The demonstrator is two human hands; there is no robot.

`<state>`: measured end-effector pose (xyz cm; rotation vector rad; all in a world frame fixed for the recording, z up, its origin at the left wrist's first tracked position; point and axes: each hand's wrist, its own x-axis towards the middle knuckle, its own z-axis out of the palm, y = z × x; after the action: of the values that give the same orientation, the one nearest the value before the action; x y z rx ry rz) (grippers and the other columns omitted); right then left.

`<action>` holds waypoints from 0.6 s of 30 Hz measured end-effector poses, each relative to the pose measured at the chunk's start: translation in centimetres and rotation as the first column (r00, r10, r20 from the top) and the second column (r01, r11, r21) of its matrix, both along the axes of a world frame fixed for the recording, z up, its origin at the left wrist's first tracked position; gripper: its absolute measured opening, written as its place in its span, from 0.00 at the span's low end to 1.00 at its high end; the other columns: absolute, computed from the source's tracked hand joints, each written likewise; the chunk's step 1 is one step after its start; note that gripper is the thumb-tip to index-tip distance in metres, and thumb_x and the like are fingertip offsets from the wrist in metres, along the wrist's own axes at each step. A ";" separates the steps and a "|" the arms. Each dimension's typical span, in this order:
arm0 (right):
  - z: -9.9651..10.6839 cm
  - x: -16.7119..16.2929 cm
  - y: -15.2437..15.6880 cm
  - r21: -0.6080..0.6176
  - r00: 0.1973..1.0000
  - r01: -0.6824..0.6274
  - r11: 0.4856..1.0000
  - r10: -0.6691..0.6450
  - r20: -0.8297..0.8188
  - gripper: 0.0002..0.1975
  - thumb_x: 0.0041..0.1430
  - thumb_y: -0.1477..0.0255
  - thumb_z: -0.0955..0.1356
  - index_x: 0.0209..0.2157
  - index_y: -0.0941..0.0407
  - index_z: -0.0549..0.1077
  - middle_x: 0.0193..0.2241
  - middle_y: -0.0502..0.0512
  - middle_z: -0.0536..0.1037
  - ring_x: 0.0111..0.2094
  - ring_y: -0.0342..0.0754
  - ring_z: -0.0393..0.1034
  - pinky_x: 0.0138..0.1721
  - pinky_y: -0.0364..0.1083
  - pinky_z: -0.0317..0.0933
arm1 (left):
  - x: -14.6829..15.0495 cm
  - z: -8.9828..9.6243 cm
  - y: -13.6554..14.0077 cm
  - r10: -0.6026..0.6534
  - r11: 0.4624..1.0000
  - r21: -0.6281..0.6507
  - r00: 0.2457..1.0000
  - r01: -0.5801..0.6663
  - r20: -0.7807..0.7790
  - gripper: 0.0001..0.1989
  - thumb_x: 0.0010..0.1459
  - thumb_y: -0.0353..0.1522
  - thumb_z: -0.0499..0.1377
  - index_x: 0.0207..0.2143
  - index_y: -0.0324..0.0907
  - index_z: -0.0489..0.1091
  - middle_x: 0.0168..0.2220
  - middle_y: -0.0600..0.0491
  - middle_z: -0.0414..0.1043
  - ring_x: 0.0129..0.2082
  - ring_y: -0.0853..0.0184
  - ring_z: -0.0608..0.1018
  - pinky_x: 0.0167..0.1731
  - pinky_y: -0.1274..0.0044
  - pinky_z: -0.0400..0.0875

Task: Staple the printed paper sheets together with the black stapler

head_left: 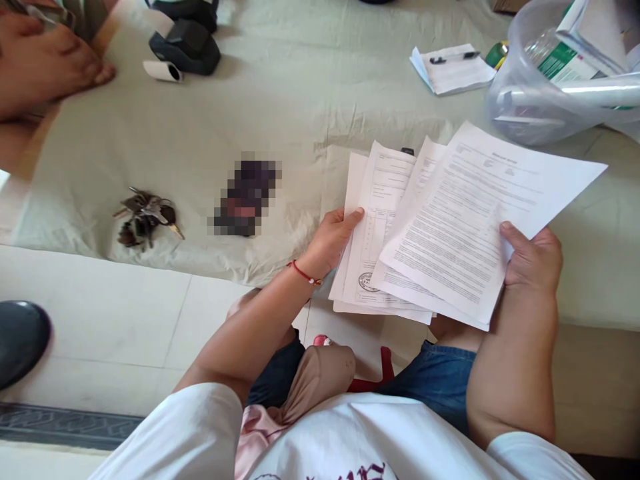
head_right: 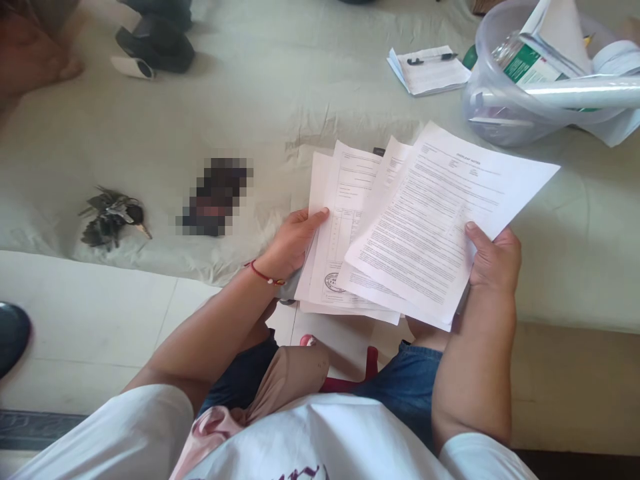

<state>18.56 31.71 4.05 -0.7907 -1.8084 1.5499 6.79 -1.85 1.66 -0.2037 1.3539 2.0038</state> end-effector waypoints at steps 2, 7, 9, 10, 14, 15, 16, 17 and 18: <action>0.0 -0.2 -0.7 -0.008 0.998 -0.069 0.998 0.069 0.011 0.22 0.47 0.67 0.85 0.46 0.46 0.87 0.52 0.53 0.88 0.57 0.65 0.83 0.68 0.69 0.71 | 0.0 0.2 0.0 0.000 1.000 -0.003 1.000 0.000 0.002 0.18 0.65 0.47 0.69 0.44 0.41 0.81 0.47 0.40 0.88 0.54 0.47 0.87 0.57 0.57 0.83; -0.3 -0.9 -3.1 -0.040 0.986 -0.165 0.986 0.165 0.013 0.26 0.46 0.63 0.86 0.48 0.50 0.86 0.52 0.56 0.88 0.53 0.61 0.84 0.63 0.66 0.77 | 0.2 0.7 0.1 -0.031 0.999 0.028 0.999 0.031 -0.023 0.23 0.62 0.51 0.72 0.45 0.41 0.82 0.47 0.40 0.88 0.54 0.46 0.87 0.57 0.56 0.83; -0.5 -1.1 -3.8 -0.051 0.979 -0.195 0.980 0.197 0.046 0.26 0.47 0.61 0.86 0.48 0.49 0.86 0.51 0.54 0.88 0.53 0.61 0.84 0.63 0.66 0.77 | 0.3 0.7 0.1 -0.047 0.999 0.024 0.998 0.048 -0.035 0.24 0.59 0.51 0.74 0.45 0.41 0.82 0.47 0.40 0.88 0.53 0.45 0.87 0.56 0.56 0.83; -0.7 -1.2 -4.1 -0.047 0.975 -0.208 0.977 0.211 0.066 0.24 0.48 0.60 0.86 0.48 0.48 0.86 0.51 0.53 0.88 0.54 0.61 0.84 0.63 0.66 0.77 | 0.3 0.7 0.1 -0.046 0.999 0.016 0.998 0.047 -0.041 0.24 0.58 0.51 0.74 0.44 0.40 0.82 0.47 0.40 0.88 0.52 0.45 0.87 0.55 0.56 0.84; -1.0 -1.0 -3.6 0.050 0.980 -0.149 0.988 0.141 0.138 0.15 0.54 0.59 0.83 0.43 0.45 0.86 0.45 0.50 0.89 0.51 0.61 0.84 0.63 0.68 0.76 | 0.4 0.3 0.2 -0.001 1.000 -0.001 0.998 0.001 -0.068 0.24 0.57 0.50 0.75 0.43 0.41 0.83 0.45 0.41 0.88 0.49 0.46 0.88 0.53 0.57 0.84; -0.9 -0.9 -3.2 0.073 0.987 -0.104 0.992 0.094 0.134 0.15 0.53 0.59 0.83 0.41 0.46 0.86 0.43 0.51 0.89 0.49 0.62 0.84 0.62 0.70 0.76 | 0.4 0.2 0.2 0.002 1.000 0.004 0.997 -0.002 -0.071 0.24 0.57 0.50 0.75 0.43 0.41 0.83 0.45 0.41 0.88 0.49 0.47 0.88 0.52 0.58 0.84; -0.8 -0.8 -2.7 0.084 0.991 -0.059 0.995 0.048 0.121 0.15 0.52 0.59 0.84 0.40 0.47 0.86 0.41 0.51 0.89 0.47 0.62 0.85 0.61 0.71 0.76 | 0.4 0.2 0.2 0.000 1.000 0.009 0.997 0.000 -0.072 0.23 0.57 0.50 0.75 0.43 0.41 0.83 0.45 0.41 0.88 0.49 0.47 0.88 0.52 0.58 0.84; -0.7 -0.7 -2.2 0.084 0.995 -0.019 0.996 0.011 0.101 0.16 0.50 0.59 0.84 0.39 0.48 0.86 0.40 0.52 0.89 0.45 0.63 0.85 0.60 0.72 0.76 | 0.4 0.2 0.1 0.000 1.000 0.012 0.997 0.001 -0.072 0.23 0.58 0.50 0.74 0.43 0.41 0.83 0.45 0.41 0.88 0.48 0.47 0.88 0.52 0.58 0.84; -0.5 -0.6 -1.8 0.076 0.997 0.012 0.997 -0.018 0.076 0.17 0.48 0.59 0.84 0.39 0.49 0.87 0.40 0.52 0.89 0.44 0.63 0.85 0.60 0.73 0.76 | 0.4 0.2 0.1 -0.003 1.000 0.013 0.998 0.004 -0.069 0.22 0.58 0.49 0.74 0.43 0.41 0.83 0.45 0.41 0.88 0.48 0.48 0.88 0.52 0.59 0.84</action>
<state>18.00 29.92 3.56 -0.8362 -1.8997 1.4510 7.20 -1.72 1.83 -0.1267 1.3822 2.0327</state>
